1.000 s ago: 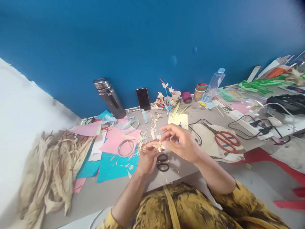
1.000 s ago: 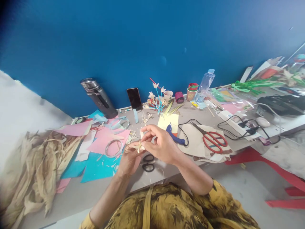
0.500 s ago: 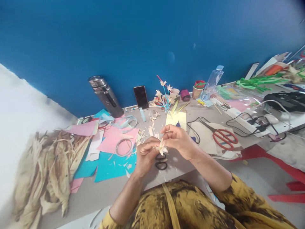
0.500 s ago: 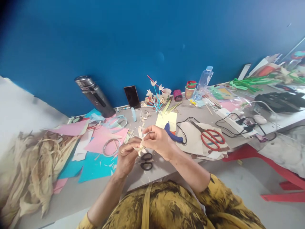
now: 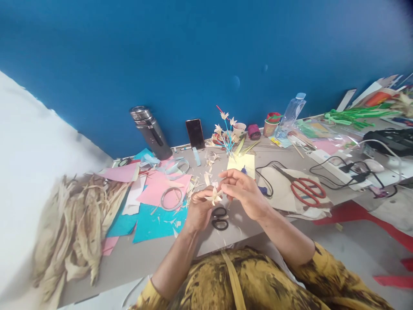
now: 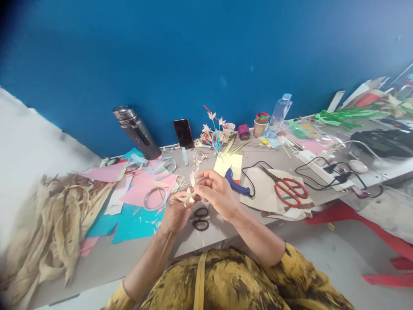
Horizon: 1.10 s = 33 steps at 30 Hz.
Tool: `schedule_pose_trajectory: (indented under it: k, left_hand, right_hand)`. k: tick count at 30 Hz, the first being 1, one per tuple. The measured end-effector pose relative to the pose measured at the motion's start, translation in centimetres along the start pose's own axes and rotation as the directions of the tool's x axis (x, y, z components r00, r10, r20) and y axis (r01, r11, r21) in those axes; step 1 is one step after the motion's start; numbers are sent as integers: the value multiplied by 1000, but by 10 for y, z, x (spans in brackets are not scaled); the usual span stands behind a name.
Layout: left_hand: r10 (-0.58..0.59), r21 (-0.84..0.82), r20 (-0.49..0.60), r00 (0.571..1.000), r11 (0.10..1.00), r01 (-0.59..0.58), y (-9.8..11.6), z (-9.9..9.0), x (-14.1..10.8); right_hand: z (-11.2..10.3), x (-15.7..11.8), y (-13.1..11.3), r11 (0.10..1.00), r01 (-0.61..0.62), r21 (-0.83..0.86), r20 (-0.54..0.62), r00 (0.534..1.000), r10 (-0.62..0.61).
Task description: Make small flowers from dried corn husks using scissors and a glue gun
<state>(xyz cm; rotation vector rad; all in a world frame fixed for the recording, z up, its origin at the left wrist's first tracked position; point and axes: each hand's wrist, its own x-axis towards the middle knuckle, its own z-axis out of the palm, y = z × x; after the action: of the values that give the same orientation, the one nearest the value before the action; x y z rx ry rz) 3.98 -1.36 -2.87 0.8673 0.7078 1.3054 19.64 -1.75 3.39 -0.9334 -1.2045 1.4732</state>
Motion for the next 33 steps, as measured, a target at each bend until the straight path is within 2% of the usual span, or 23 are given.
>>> schedule_pose_trajectory:
  k: [4,6,8,11,13,15,19,21,24,28,33]
  left_hand:
    - [4,63,40,999,998,-7,0,0,0]
    - [33,115,78,996,993,-42,0,-1,-1]
    - [71,161,106,992,983,-88,1,-2,-2]
    - [119,208,150,981,967,-149,5,-2,-4]
    - [132,235,168,977,957,-170,7,-1,-4]
    - [147,261,142,979,948,-180,9,0,-4]
    - [203,316,14,979,928,-197,10,1,-3]
    - [246,345,-30,969,912,-221,9,2,-3]
    - [336,404,-74,939,871,-280,7,2,-4]
    - [401,458,-85,912,829,-322,7,3,-4]
    - [407,471,-60,912,817,-333,6,-1,-3]
  right_hand:
    - [-1,-1,-8,962,72,-262,23,997,-68]
    - [-2,-1,-8,942,75,-328,46,997,-63]
    - [-3,1,-5,961,25,-274,64,998,-8]
    - [-2,2,3,996,-88,-26,71,993,90]
    - [-1,2,9,986,-128,109,48,991,123]
    - [-2,2,12,981,-131,142,1,991,133]
    - [-10,-4,14,1000,-5,11,-143,990,6]
    - [-14,-8,15,998,38,-43,-125,991,-43]
    - [-11,-13,16,998,23,-60,-54,998,-26]
    - [3,-16,14,992,-6,-126,-102,995,-7]
    - [17,-15,8,929,68,-364,-221,963,-157]
